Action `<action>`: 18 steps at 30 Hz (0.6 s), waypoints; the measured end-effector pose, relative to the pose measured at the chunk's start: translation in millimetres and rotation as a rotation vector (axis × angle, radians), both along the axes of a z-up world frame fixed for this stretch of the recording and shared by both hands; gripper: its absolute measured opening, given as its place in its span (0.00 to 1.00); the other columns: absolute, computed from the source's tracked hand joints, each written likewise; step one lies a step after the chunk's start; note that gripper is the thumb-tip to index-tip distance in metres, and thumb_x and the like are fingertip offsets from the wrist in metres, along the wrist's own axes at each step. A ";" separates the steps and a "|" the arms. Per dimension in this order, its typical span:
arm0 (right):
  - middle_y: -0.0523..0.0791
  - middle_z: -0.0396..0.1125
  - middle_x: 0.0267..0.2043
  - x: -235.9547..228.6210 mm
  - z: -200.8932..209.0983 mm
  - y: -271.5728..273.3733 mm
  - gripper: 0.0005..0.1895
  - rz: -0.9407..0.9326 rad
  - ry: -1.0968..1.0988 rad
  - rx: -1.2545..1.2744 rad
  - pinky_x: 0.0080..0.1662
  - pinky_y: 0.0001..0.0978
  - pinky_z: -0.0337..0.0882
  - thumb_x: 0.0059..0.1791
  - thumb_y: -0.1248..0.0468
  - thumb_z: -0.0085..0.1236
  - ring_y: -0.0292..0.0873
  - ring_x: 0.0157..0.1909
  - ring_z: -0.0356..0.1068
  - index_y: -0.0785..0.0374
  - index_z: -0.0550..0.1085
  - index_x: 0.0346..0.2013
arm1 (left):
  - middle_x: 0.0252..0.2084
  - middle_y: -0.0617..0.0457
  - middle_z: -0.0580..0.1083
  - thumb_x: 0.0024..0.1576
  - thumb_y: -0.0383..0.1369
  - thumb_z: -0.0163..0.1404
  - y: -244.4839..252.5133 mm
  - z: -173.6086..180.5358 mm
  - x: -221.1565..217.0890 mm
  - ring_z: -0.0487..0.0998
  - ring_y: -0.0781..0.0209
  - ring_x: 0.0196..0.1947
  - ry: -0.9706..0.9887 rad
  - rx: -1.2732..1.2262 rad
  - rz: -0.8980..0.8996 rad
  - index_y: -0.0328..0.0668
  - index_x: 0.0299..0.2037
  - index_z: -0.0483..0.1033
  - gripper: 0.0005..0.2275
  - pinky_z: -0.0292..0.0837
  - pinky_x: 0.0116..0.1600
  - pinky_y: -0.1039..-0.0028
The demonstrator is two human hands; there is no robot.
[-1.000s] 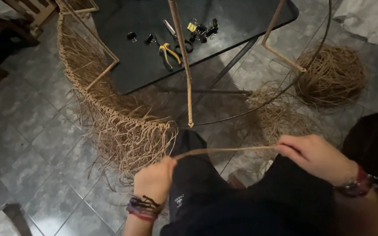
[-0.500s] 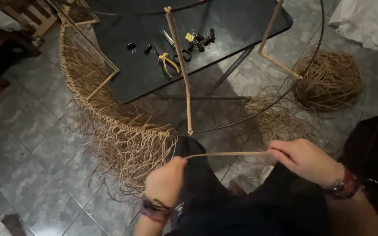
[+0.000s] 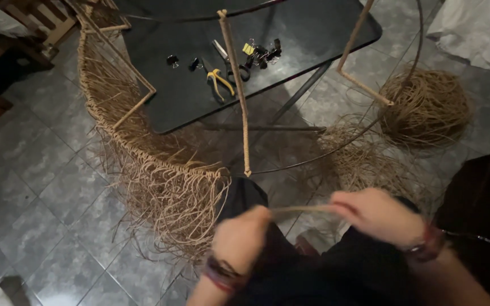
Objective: Tying and weaving natural fiber strands onto a metal frame to create a decorative fringe
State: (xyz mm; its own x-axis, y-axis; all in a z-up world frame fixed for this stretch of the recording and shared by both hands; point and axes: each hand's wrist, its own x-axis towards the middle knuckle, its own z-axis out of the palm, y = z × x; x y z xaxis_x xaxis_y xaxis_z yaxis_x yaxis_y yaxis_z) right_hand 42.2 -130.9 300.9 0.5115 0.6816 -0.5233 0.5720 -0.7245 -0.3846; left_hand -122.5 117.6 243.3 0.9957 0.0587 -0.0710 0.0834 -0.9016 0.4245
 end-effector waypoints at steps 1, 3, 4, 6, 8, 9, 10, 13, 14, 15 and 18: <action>0.33 0.72 0.22 8.0 -3.7 -12.3 0.13 -0.010 0.001 0.100 0.35 0.25 0.72 0.55 0.47 0.46 0.33 0.24 0.73 0.42 0.75 0.32 | 0.25 0.53 0.78 0.62 0.43 0.41 16.4 5.4 -3.5 0.79 0.39 0.23 0.059 0.012 0.112 0.61 0.39 0.73 0.07 0.69 0.25 0.49; 0.37 0.71 0.21 16.4 -7.0 -16.9 0.14 -0.005 0.002 0.208 0.35 0.30 0.68 0.55 0.49 0.46 0.38 0.23 0.73 0.47 0.74 0.31 | 0.22 0.49 0.76 0.65 0.50 0.41 35.5 17.1 -6.5 0.77 0.35 0.25 0.116 0.031 0.240 0.57 0.35 0.68 0.13 0.67 0.30 0.47; 0.37 0.70 0.20 13.6 -6.5 -12.5 0.14 -0.020 -0.047 0.135 0.34 0.31 0.68 0.55 0.48 0.45 0.38 0.22 0.72 0.44 0.74 0.30 | 0.24 0.49 0.76 0.64 0.51 0.42 35.7 22.4 -7.7 0.78 0.35 0.27 0.202 0.022 0.228 0.61 0.40 0.71 0.11 0.68 0.31 0.47; 0.36 0.69 0.18 4.1 -10.9 1.4 0.15 -0.027 -0.093 0.065 0.33 0.32 0.67 0.55 0.46 0.43 0.38 0.21 0.71 0.42 0.73 0.30 | 0.25 0.48 0.77 0.62 0.51 0.42 25.1 33.4 -4.4 0.78 0.36 0.28 0.291 0.012 0.226 0.64 0.44 0.74 0.11 0.68 0.33 0.46; 0.38 0.74 0.23 -9.2 -19.8 20.9 0.12 0.094 -0.074 0.130 0.36 0.38 0.70 0.54 0.46 0.47 0.43 0.27 0.75 0.43 0.72 0.31 | 0.60 0.33 0.73 0.51 0.54 0.58 4.3 45.0 6.0 0.75 0.37 0.59 -0.264 -0.279 -0.137 0.27 0.65 0.65 0.40 0.66 0.63 0.56; 0.38 0.74 0.23 -12.4 -22.9 28.0 0.12 0.103 -0.071 0.134 0.36 0.38 0.70 0.54 0.46 0.47 0.43 0.27 0.75 0.43 0.72 0.31 | 0.60 0.33 0.73 0.51 0.54 0.58 -10.6 43.7 8.3 0.75 0.37 0.59 -0.263 -0.275 -0.128 0.27 0.65 0.65 0.40 0.66 0.63 0.56; 0.42 0.76 0.26 -17.6 -26.3 34.0 0.10 0.167 -0.079 0.233 0.35 0.43 0.71 0.54 0.47 0.48 0.48 0.29 0.76 0.45 0.73 0.39 | 0.52 0.34 0.75 0.57 0.46 0.51 -26.4 42.0 9.3 0.77 0.34 0.49 -0.120 -0.333 -0.100 0.33 0.62 0.64 0.29 0.69 0.50 0.50; 0.43 0.76 0.31 -22.5 -23.3 39.0 0.09 0.230 -0.010 0.332 0.36 0.42 0.71 0.54 0.50 0.50 0.47 0.33 0.78 0.48 0.71 0.41 | 0.39 0.43 0.78 0.65 0.43 0.42 -36.6 27.3 2.1 0.79 0.33 0.35 0.010 -0.297 -0.026 0.45 0.49 0.66 0.12 0.70 0.33 0.45; 0.40 0.74 0.32 -20.3 -20.2 40.4 0.09 0.218 0.060 0.336 0.38 0.35 0.71 0.55 0.52 0.50 0.42 0.35 0.78 0.50 0.69 0.34 | 0.34 0.50 0.79 0.67 0.48 0.38 -32.1 21.1 -0.3 0.79 0.36 0.31 -0.003 -0.193 0.007 0.50 0.38 0.69 0.14 0.68 0.29 0.45; 0.40 0.74 0.32 -15.3 -29.8 39.0 0.09 0.231 0.059 0.336 0.38 0.35 0.71 0.55 0.52 0.50 0.42 0.35 0.78 0.50 0.69 0.34 | 0.34 0.50 0.79 0.67 0.48 0.38 -22.4 27.5 0.6 0.79 0.36 0.31 -0.006 -0.192 0.020 0.50 0.38 0.69 0.14 0.68 0.29 0.45; 0.39 0.69 0.34 -15.7 -45.5 40.8 0.02 0.320 -0.133 0.415 0.33 0.42 0.71 0.50 0.61 0.50 0.48 0.29 0.74 0.51 0.67 0.36 | 0.34 0.49 0.79 0.67 0.50 0.35 -4.8 37.2 -8.0 0.79 0.32 0.34 0.170 -0.167 0.111 0.54 0.40 0.70 0.15 0.69 0.34 0.42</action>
State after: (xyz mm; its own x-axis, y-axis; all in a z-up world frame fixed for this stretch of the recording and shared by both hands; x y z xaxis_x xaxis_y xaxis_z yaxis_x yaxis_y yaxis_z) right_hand 26.6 -90.2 255.4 0.2880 0.9498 -0.1221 0.8026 -0.3089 -0.5102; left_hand -130.5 112.8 280.5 0.9568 0.1408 -0.2544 0.2610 -0.8014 0.5382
